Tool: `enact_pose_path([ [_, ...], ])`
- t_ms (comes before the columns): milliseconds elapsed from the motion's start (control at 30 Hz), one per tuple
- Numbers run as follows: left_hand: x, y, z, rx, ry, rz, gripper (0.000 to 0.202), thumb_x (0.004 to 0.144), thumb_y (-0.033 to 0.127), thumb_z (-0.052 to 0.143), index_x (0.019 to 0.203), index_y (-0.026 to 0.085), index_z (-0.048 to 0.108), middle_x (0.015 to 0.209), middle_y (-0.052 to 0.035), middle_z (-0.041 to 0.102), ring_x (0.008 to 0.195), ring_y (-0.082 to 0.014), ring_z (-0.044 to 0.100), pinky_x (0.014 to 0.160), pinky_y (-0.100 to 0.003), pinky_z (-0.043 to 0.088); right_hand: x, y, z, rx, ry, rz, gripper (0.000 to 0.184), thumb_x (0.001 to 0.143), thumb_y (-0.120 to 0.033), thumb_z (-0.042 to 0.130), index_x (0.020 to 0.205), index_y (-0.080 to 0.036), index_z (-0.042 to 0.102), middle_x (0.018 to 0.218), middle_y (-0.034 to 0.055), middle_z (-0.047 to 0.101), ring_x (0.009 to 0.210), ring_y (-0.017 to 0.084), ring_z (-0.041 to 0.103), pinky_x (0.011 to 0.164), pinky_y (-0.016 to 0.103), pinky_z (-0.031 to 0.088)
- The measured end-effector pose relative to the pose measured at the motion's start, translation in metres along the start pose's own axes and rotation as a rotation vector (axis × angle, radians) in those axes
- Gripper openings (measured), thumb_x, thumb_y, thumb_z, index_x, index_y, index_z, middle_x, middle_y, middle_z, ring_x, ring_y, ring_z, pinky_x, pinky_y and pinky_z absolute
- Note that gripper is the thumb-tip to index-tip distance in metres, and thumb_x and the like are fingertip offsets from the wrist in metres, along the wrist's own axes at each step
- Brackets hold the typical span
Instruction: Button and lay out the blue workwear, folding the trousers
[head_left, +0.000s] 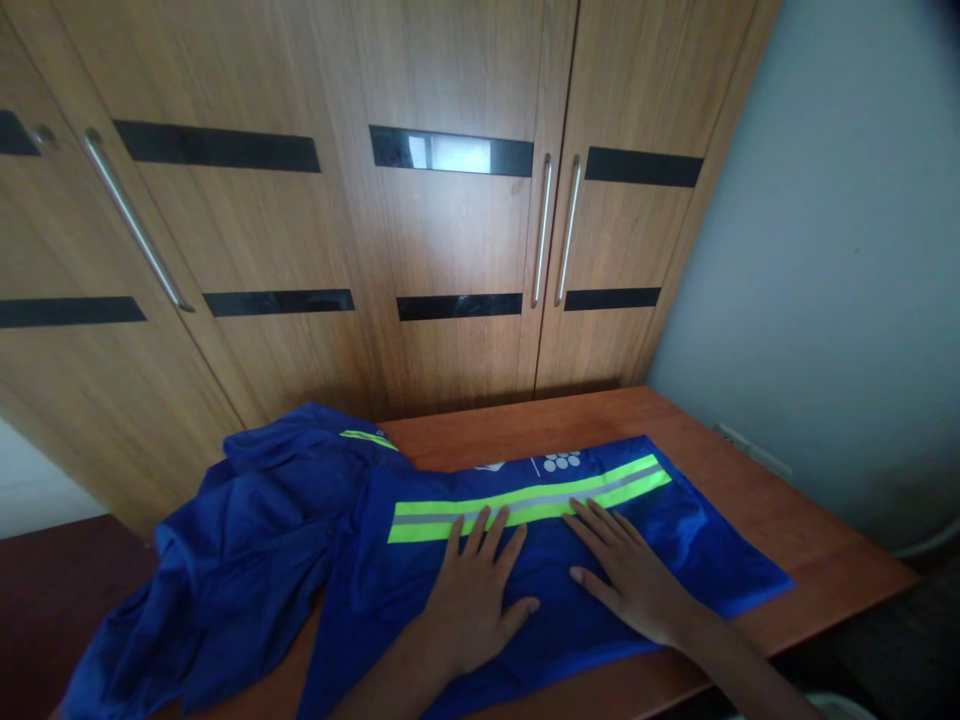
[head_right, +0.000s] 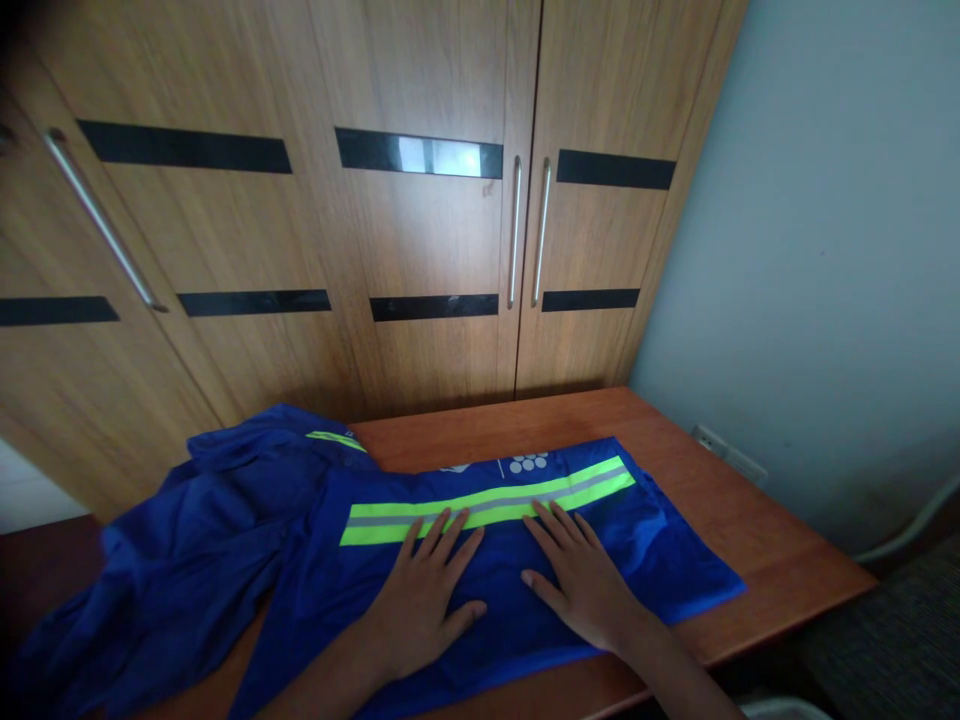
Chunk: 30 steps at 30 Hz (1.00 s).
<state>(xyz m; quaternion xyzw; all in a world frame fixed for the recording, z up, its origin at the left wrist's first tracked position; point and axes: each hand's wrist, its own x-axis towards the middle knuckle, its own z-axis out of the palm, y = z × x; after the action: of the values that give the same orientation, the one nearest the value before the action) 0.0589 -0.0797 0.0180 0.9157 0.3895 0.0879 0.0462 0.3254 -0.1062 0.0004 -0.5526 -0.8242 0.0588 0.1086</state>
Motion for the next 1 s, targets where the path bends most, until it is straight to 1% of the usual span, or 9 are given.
enact_pose_path([
  [67,-0.003,-0.001,-0.002,-0.006,-0.016,0.001,0.07,0.088,0.061,0.041,0.148,0.027,0.025,0.156,-0.0121,0.022,0.141,-0.0369,0.019,0.109,-0.065,0.016,-0.004,0.008,-0.003,-0.03,0.015,0.034,0.062,0.093,-0.059,0.035,0.146,-0.028,0.03,0.154,0.0068,0.026,0.141,0.027,0.022,0.111,0.054,0.027],
  [133,0.0,0.003,-0.007,-0.007,-0.031,-0.015,0.069,0.088,0.062,0.039,0.145,0.025,0.032,0.154,-0.0141,0.027,0.14,-0.038,0.023,0.108,-0.065,0.017,0.0,0.009,-0.008,-0.055,0.04,0.077,0.06,0.092,-0.06,0.035,0.141,-0.025,0.041,0.15,0.0102,0.036,0.138,0.028,0.031,0.108,0.053,0.031],
  [233,0.017,0.009,-0.012,0.015,0.025,-0.021,0.066,0.089,0.063,0.033,0.142,0.024,0.037,0.153,-0.0139,0.03,0.14,-0.0372,0.023,0.109,-0.063,0.016,0.024,-0.001,-0.015,-0.078,0.105,0.099,0.056,0.094,-0.055,0.036,0.133,-0.019,0.052,0.143,0.0145,0.045,0.133,0.029,0.038,0.107,0.051,0.033],
  [367,0.045,0.0,-0.007,0.065,0.104,-0.014,0.068,0.088,0.065,0.033,0.143,0.025,0.036,0.154,-0.0118,0.028,0.141,-0.0362,0.018,0.11,-0.064,0.008,0.066,-0.008,-0.007,-0.06,0.095,-0.066,0.051,0.096,-0.048,0.035,0.141,-0.025,0.04,0.153,0.0083,0.03,0.14,0.027,0.026,0.11,0.053,0.024],
  [467,0.049,-0.023,0.001,0.072,0.053,-0.083,0.073,0.086,0.069,0.03,0.143,0.024,0.037,0.151,-0.0136,0.034,0.139,-0.0376,0.025,0.108,-0.066,0.012,0.082,0.016,0.006,-0.083,0.052,-0.034,0.06,0.094,-0.056,0.031,0.143,-0.023,0.036,0.152,0.0095,0.032,0.14,0.027,0.026,0.111,0.055,0.02],
  [633,0.024,-0.06,0.001,0.14,0.096,-0.203,0.072,0.086,0.068,0.032,0.141,0.022,0.041,0.149,-0.0137,0.038,0.138,-0.0359,0.029,0.109,-0.062,0.014,0.069,0.091,0.012,-0.177,0.122,0.218,0.063,0.093,-0.06,0.026,0.143,-0.023,0.037,0.151,0.0074,0.034,0.139,0.028,0.027,0.111,0.057,0.017],
  [733,0.004,-0.076,-0.006,0.216,0.158,-0.3,0.072,0.086,0.067,0.035,0.138,0.019,0.046,0.147,-0.0156,0.039,0.137,-0.0363,0.029,0.11,-0.06,0.013,0.055,0.122,0.01,-0.215,0.15,0.31,0.064,0.092,-0.059,0.025,0.143,-0.022,0.038,0.15,0.0063,0.035,0.139,0.028,0.027,0.112,0.055,0.017],
  [867,-0.017,-0.089,-0.009,0.281,0.243,-0.392,0.071,0.086,0.066,0.037,0.137,0.017,0.047,0.147,-0.0181,0.038,0.137,-0.035,0.031,0.11,-0.057,0.017,0.047,0.134,0.011,-0.227,0.151,0.328,0.065,0.092,-0.06,0.025,0.143,-0.023,0.038,0.151,0.0058,0.034,0.14,0.027,0.026,0.113,0.054,0.015],
  [1000,-0.024,-0.094,-0.007,0.293,0.28,-0.395,0.068,0.087,0.062,0.04,0.138,0.018,0.046,0.147,-0.0174,0.04,0.137,-0.0319,0.032,0.111,-0.053,0.02,0.048,0.134,0.013,-0.195,0.146,0.334,0.064,0.091,-0.06,0.027,0.142,-0.023,0.039,0.15,0.006,0.036,0.14,0.027,0.026,0.113,0.055,0.014],
])
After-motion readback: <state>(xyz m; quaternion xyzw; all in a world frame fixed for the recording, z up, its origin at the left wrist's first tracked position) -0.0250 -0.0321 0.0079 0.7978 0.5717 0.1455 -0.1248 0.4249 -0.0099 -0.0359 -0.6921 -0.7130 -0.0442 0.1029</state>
